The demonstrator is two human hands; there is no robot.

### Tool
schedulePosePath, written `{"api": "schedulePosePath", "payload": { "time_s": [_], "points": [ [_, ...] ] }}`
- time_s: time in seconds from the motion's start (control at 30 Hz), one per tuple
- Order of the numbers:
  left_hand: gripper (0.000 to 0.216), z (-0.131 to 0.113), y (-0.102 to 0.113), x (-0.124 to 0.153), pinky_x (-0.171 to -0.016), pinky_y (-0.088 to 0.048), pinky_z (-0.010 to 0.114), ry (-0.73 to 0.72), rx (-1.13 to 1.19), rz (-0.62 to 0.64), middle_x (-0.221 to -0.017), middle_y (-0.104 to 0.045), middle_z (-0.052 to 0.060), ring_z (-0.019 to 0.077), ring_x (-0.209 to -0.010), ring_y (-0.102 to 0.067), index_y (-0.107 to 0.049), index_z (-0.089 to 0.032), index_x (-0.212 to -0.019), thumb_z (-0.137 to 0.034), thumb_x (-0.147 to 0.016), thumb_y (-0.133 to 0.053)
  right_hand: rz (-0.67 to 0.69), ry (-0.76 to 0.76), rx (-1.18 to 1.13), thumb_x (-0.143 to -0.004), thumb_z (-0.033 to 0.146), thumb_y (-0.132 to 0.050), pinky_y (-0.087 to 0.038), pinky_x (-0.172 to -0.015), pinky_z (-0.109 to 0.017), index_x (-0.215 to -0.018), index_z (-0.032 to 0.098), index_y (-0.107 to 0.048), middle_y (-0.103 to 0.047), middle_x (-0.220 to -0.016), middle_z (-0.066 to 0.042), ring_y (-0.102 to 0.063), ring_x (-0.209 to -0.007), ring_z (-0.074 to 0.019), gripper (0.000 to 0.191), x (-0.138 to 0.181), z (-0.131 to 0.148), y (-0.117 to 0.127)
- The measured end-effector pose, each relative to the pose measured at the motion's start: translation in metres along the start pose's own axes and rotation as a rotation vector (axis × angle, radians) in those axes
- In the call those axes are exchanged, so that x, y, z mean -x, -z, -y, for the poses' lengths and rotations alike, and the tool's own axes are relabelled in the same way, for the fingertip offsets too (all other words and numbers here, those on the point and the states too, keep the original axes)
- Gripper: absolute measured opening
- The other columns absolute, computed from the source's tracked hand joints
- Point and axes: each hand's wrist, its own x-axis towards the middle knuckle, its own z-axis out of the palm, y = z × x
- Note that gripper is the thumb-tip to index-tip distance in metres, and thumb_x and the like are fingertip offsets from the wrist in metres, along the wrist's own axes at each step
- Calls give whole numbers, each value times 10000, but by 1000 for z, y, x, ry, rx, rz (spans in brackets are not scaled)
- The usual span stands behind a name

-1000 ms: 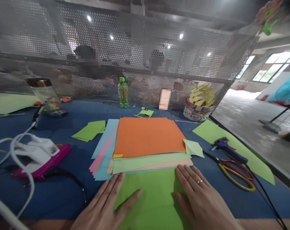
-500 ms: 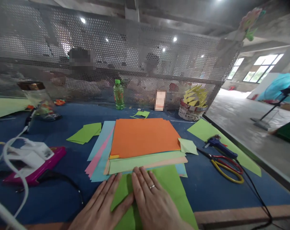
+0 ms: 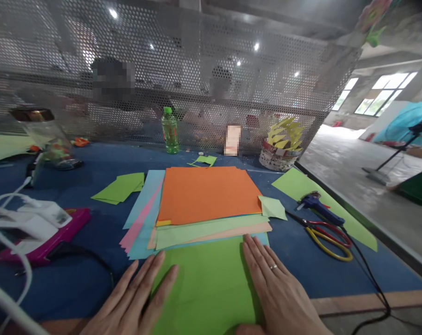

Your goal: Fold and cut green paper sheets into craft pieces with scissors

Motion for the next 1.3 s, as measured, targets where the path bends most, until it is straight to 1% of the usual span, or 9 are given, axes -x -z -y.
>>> {"api": "schedulePosePath", "payload": {
  "time_s": [0.1, 0.2, 0.3, 0.43, 0.53, 0.67, 0.83, 1.1, 1.3],
  "points": [
    [739, -2, 8, 4, -1146, -159, 528, 35, 30, 95, -1458, -442, 128, 347, -1365, -343, -339, -210, -1465, -619, -856, -427, 19, 8, -19, -709, 815, -449, -463, -986, -489, -1501, -24, -58, -317, -1477, -281, -354, -1351, -382, 1218, 7, -5, 9],
    [804, -4, 18, 1, -1166, -108, 512, 84, 46, 207, -1474, -422, 109, 345, -1388, -297, -443, -216, -1412, -681, -759, -512, 74, 0, -85, -649, 844, -489, -414, -1033, -512, -1503, -14, -48, -247, -1511, -268, -316, -1373, -378, 1288, 11, -11, 17],
    [723, -7, 25, -4, -1175, -56, 500, 111, 49, 261, -1478, -418, 87, 321, -1397, -286, -487, -246, -1379, -579, -747, -599, 162, 11, -166, -634, 759, -598, -321, -1093, -551, -1514, 37, -68, -175, -1547, -218, -243, -1402, -379, 1257, 14, -16, 20],
    [603, -7, 29, -6, -1178, -51, 476, 109, 73, 220, -1468, -438, 41, 277, -1391, -312, -492, -283, -1370, -405, -788, -592, 258, 61, -251, -739, 376, -605, -202, -1146, -562, -1526, 161, -129, -171, -1570, -91, -186, -1429, -325, 945, 16, -18, 21],
    [601, -4, 30, -6, -1177, -79, 460, 107, 92, 189, -1466, -441, 21, 260, -1385, -325, -487, -289, -1373, -342, -781, -573, 279, 55, -298, -690, 207, -535, -192, -1159, -540, -1513, 173, -201, -200, -1565, -59, -200, -1430, -290, 889, 14, -18, 26],
    [610, 0, 31, -8, -1174, -110, 461, 76, 73, 154, -1470, -440, 17, 252, -1378, -340, -485, -277, -1375, -236, -768, -529, 280, 82, -358, -670, 177, -508, -203, -1156, -545, -1509, 183, -213, -220, -1561, -52, -224, -1425, -275, 889, 11, -22, 32],
    [760, 3, 30, -10, -1150, -208, 460, -54, 18, 98, -1475, -430, 13, 242, -1361, -373, -367, -265, -1445, -102, -707, -447, 273, 83, -366, -667, 101, -466, -204, -1164, -513, -1483, 192, -286, -300, -1538, -34, -252, -1419, -228, 841, 7, -26, 33],
    [757, 11, 26, -12, -1127, -300, 391, -116, 191, 109, -1450, -457, -7, 216, -1309, -453, -318, -271, -1468, -150, -728, -424, 298, 57, -419, -589, 70, -465, -223, -1157, -509, -1436, 186, -382, -386, -1498, -59, -332, -1387, -230, 859, 0, -27, 44],
    [761, 17, 17, -9, -1086, -376, 340, -102, 275, 78, -1432, -481, 0, 203, -1276, -495, -242, -279, -1493, -183, -765, -443, 213, -5, -514, -564, 12, -484, -224, -1164, -454, -1432, 136, -370, -495, -1421, -122, -435, -1326, -216, 884, 0, -29, 42]
  ]
}}
